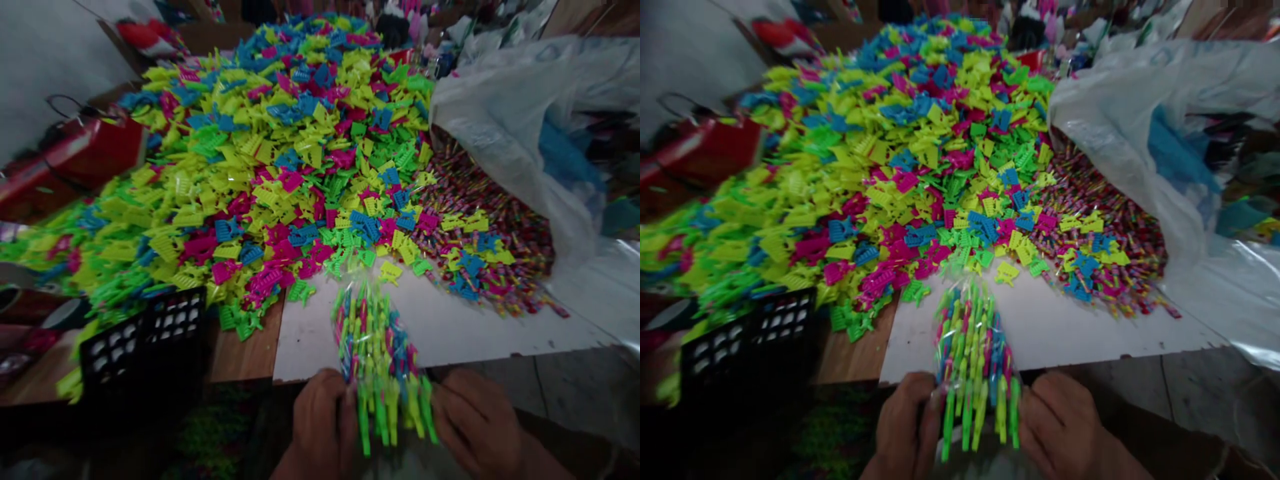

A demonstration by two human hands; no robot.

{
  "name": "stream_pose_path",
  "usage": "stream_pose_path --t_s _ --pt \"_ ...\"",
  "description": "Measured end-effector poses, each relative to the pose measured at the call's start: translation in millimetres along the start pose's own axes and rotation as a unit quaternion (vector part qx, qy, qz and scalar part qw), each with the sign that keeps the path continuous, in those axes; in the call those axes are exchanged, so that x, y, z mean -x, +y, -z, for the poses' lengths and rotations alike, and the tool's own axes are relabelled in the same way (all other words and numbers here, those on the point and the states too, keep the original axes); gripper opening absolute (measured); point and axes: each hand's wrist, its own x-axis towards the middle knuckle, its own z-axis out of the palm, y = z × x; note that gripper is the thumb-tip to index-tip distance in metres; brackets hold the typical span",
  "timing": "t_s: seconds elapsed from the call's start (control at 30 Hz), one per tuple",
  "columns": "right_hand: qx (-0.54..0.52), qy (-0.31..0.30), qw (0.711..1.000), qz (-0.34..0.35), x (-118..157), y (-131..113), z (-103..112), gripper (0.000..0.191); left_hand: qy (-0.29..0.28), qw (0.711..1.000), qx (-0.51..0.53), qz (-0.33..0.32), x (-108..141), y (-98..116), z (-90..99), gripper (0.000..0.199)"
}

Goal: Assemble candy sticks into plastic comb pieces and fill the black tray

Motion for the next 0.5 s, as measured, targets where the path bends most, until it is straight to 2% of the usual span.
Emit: stream_pose_path --t_s 0.1,0.17,0.27,0.4,0.5 --pt "0.051 0.023 0.998 -0.015 -36 18 10 0.018 0.031 0.998 -0.023 0.042 -45 -1 5.8 0.013" --pt "0.069 0.046 0.996 -0.010 -66 31 20 0.022 0.019 0.996 -0.034 0.074 -80 -1 18.1 0.017" --pt "0.029 0.098 0.995 -0.005 -106 45 31 0.024 -0.029 0.994 -0.023 0.106 -121 -3 37.8 0.022" --pt "-0.026 0.123 0.992 -0.028 -134 56 36 0.027 -0.046 0.992 -0.043 0.107 -147 -3 54.0 0.023" --pt "0.002 0.138 0.990 0.003 -145 58 43 0.022 -0.034 0.994 -0.069 0.082 -152 4 63.0 0.021"
